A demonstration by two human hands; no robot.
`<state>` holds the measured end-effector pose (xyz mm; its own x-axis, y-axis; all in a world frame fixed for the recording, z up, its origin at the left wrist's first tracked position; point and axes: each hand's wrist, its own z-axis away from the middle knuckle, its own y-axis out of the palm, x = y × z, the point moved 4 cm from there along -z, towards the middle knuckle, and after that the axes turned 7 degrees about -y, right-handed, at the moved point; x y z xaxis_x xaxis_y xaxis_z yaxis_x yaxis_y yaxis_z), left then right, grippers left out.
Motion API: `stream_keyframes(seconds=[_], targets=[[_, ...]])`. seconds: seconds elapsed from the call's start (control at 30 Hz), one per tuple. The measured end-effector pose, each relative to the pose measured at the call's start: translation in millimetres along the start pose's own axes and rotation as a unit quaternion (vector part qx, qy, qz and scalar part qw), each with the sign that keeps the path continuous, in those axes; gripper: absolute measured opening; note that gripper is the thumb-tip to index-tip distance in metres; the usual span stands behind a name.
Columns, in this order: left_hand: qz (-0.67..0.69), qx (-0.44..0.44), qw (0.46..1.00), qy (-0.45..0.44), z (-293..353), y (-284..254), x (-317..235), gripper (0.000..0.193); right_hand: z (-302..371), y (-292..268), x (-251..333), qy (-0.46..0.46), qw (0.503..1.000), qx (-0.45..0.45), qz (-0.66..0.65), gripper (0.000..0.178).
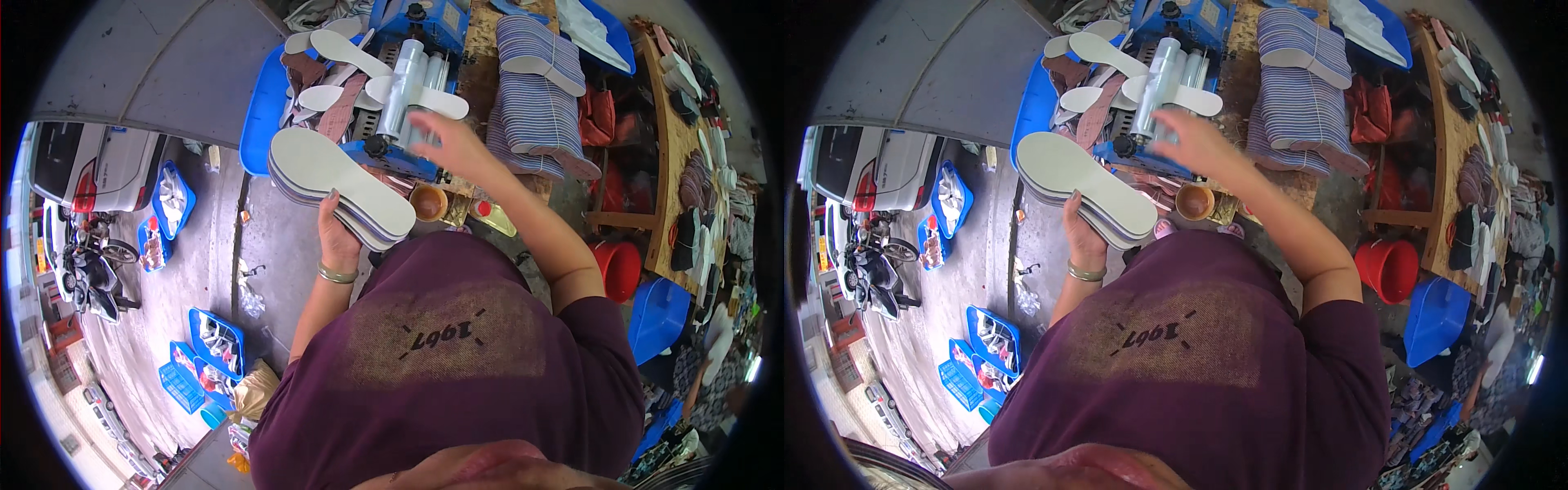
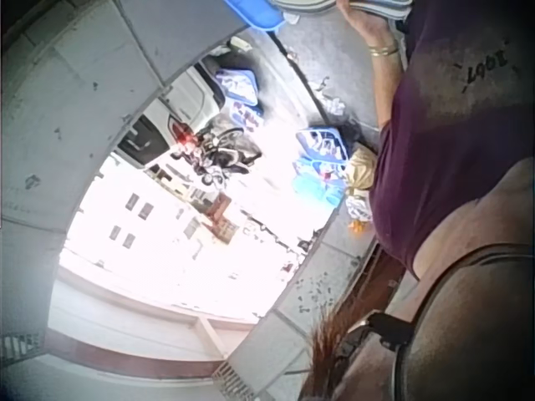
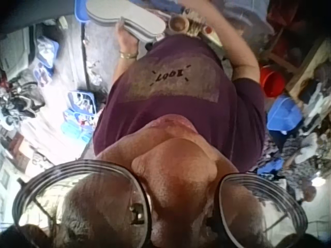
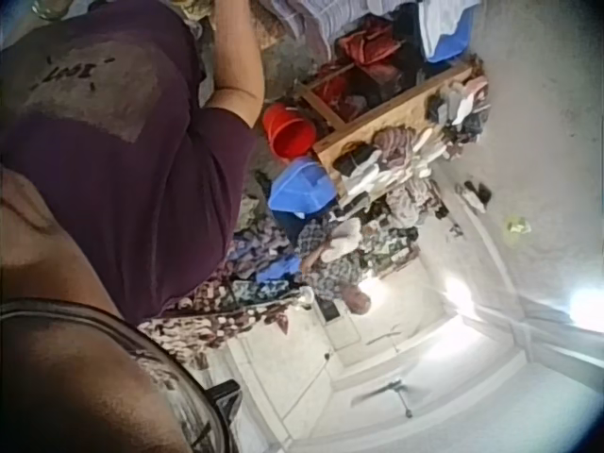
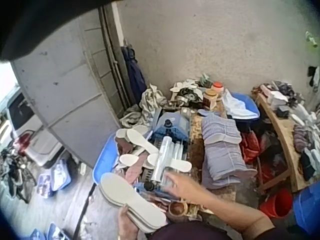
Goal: The person assembles slipper soles by hand, picking up white insoles and striped fabric uppers. They place the insole into a blue press machine and then press the fabric upper onto it. The finished slipper is placed into a blue bin. The process is repeated for multiple units.
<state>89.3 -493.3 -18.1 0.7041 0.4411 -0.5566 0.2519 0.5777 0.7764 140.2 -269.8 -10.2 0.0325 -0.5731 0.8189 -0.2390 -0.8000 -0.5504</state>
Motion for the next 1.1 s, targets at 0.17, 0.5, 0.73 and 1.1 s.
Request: stream_keyframes(seconds=[0.17,0.5,0.73,1.1], targets=[[0.009,0.031,0.999,-0.018,-3.0,6.3,2.1,0.057,41.3,40.5,15.5,0.079,0.937,0.197,-0.278,0.043],[0.017,0.008,1.0,-0.014,-3.4,-9.7,-2.2,0.051,38.1,-32.5,-17.3,0.102,0.933,-0.129,-0.32,0.026],[-0.023,-0.047,0.998,0.036,-3.5,-18.1,-25.4,0.057,38.6,-151.5,-145.6,0.114,0.913,-0.354,-0.17,0.024],[-0.006,-0.096,0.992,0.076,14.6,-34.9,-26.8,0.05,10.2,-173.1,-218.1,0.168,0.912,-0.374,-0.017,0.025]])
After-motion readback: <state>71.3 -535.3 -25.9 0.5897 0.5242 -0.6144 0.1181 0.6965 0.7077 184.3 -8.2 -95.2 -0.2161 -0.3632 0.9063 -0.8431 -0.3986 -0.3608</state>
